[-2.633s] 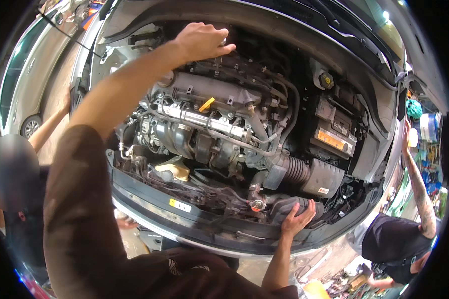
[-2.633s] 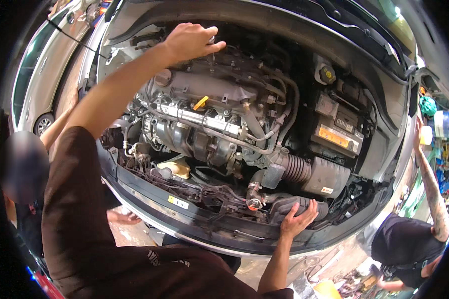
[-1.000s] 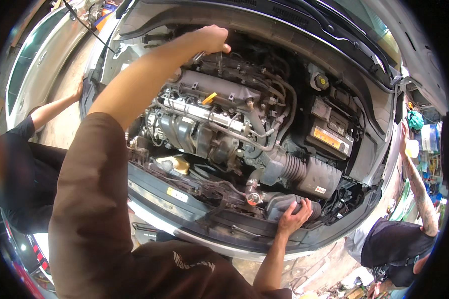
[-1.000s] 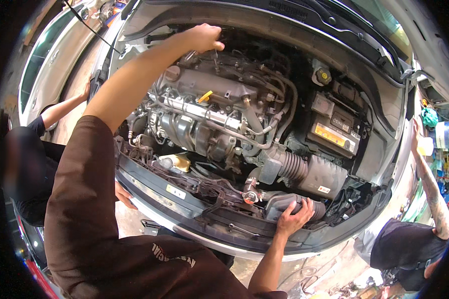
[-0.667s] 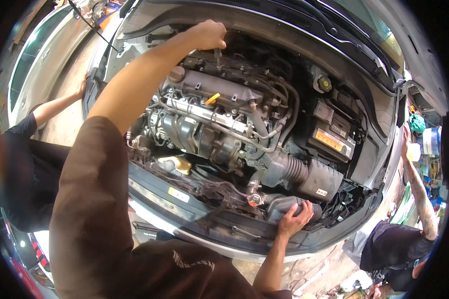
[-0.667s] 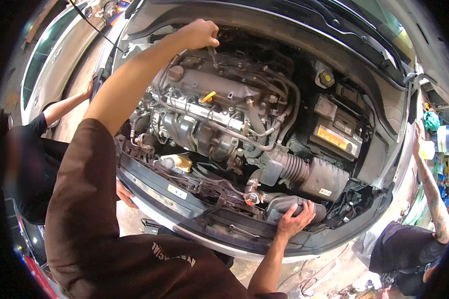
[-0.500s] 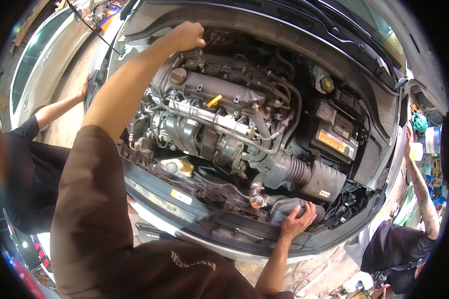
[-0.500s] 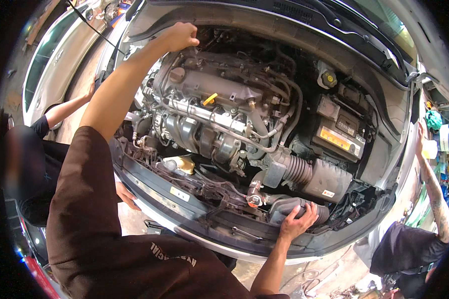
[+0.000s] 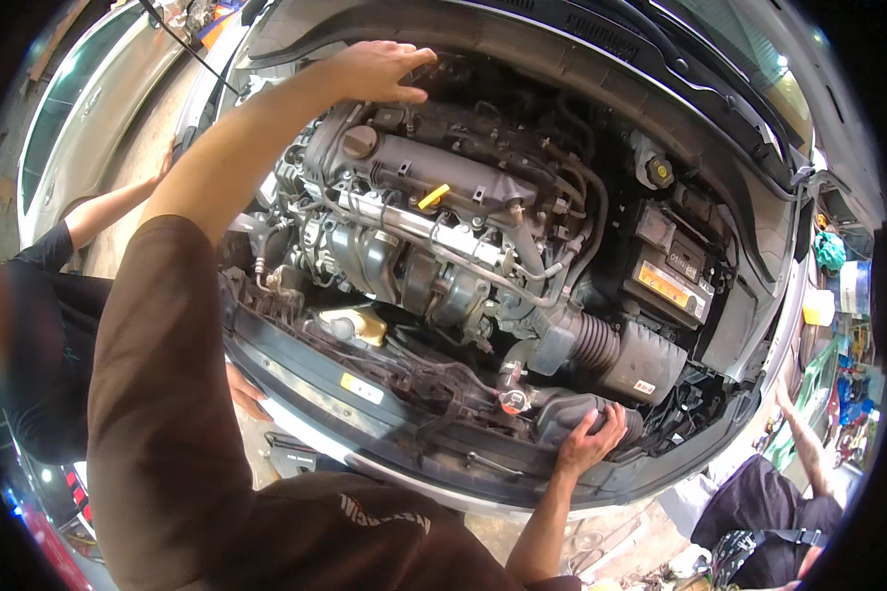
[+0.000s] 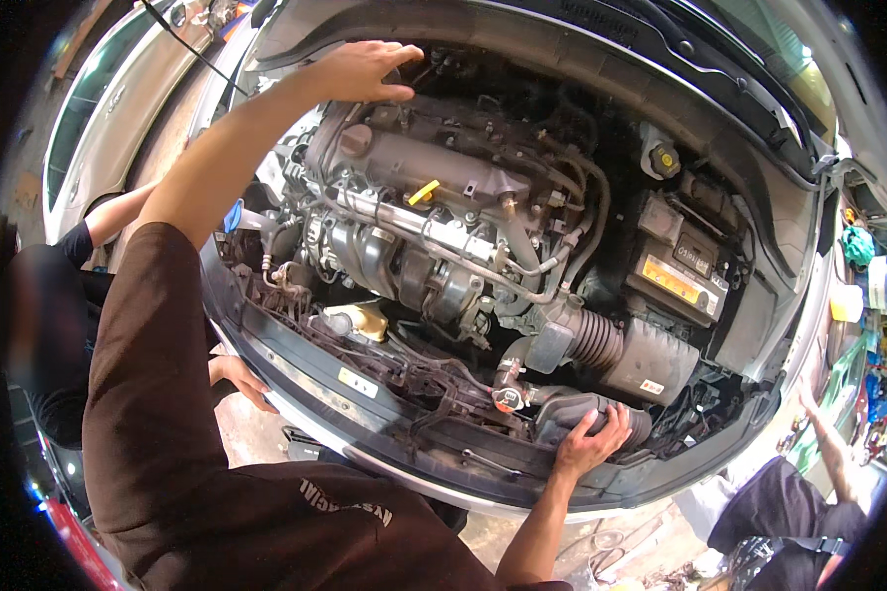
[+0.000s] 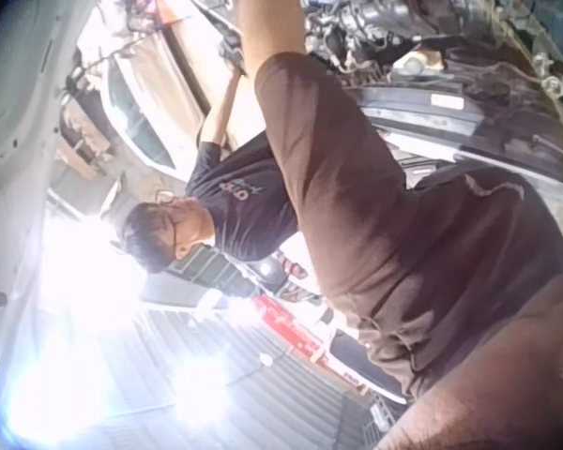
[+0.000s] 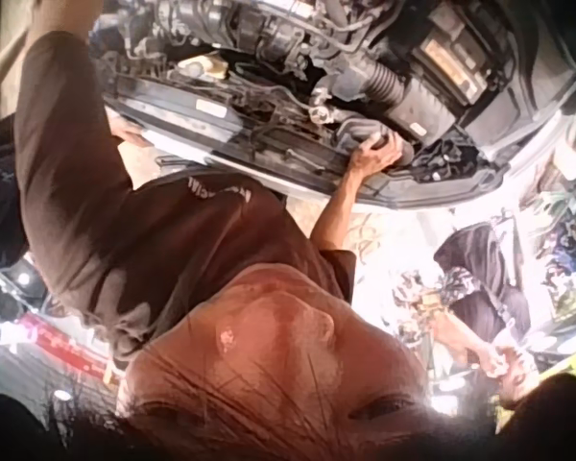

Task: The person works on a car engine by using tools from a toolbox to remove and replace components under the hood. The person uses a screwdriver to loosen screws, handles a large engine cover, and removes the air filter housing.

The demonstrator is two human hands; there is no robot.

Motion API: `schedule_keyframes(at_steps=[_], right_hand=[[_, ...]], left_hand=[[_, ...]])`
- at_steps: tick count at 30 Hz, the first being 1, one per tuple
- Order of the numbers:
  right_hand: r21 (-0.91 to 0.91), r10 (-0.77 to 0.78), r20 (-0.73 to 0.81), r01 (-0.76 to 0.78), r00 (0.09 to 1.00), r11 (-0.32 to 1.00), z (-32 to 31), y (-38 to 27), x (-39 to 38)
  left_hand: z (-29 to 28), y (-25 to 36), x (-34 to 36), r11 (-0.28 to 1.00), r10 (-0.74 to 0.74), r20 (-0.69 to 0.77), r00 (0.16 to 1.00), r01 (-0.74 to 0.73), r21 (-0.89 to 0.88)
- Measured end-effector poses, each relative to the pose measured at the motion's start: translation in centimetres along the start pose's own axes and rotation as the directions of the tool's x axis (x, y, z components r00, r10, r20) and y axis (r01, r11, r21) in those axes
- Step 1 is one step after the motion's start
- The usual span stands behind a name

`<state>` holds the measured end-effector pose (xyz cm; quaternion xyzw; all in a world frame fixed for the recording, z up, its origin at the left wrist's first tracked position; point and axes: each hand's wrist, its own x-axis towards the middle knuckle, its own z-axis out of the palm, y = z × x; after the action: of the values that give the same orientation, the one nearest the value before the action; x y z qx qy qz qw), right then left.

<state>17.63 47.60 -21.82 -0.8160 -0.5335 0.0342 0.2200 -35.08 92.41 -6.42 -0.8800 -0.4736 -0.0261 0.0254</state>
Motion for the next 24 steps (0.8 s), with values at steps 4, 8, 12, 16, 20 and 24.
schedule_keyframes(at_steps=[4,8,12,16,20,24], right_hand=[[0.015,-0.006,0.000,0.006,1.000,1.000,0.3,-0.6,-0.1],[-0.007,0.004,-0.015,-0.004,1.000,1.000,-0.4,0.7,0.0],[0.052,-0.033,-0.009,0.033,0.999,0.998,0.8,-0.8,0.0],[0.059,-0.013,-0.053,0.017,0.999,0.998,0.4,-0.3,0.1],[0.036,-0.013,-0.055,0.015,0.998,0.999,0.0,0.4,0.0],[0.012,-0.012,-0.048,0.013,0.999,1.000,-0.5,0.8,0.1]], left_hand=[[2.5,-0.8,-0.3,0.897,-0.409,-0.008,0.913,0.403,0.183],[1.0,3.8,6.5,0.471,-0.867,0.210,0.451,0.880,0.053],[4.3,-4.6,5.5,0.624,-0.760,0.337,0.556,0.769,0.139],[3.8,-1.7,2.2,0.879,-0.473,-0.146,0.869,0.476,-0.012],[-0.6,1.9,2.6,0.972,-0.026,0.053,0.998,0.013,0.235],[-0.2,-1.2,4.2,0.731,0.648,-0.058,0.760,-0.598,0.328]])
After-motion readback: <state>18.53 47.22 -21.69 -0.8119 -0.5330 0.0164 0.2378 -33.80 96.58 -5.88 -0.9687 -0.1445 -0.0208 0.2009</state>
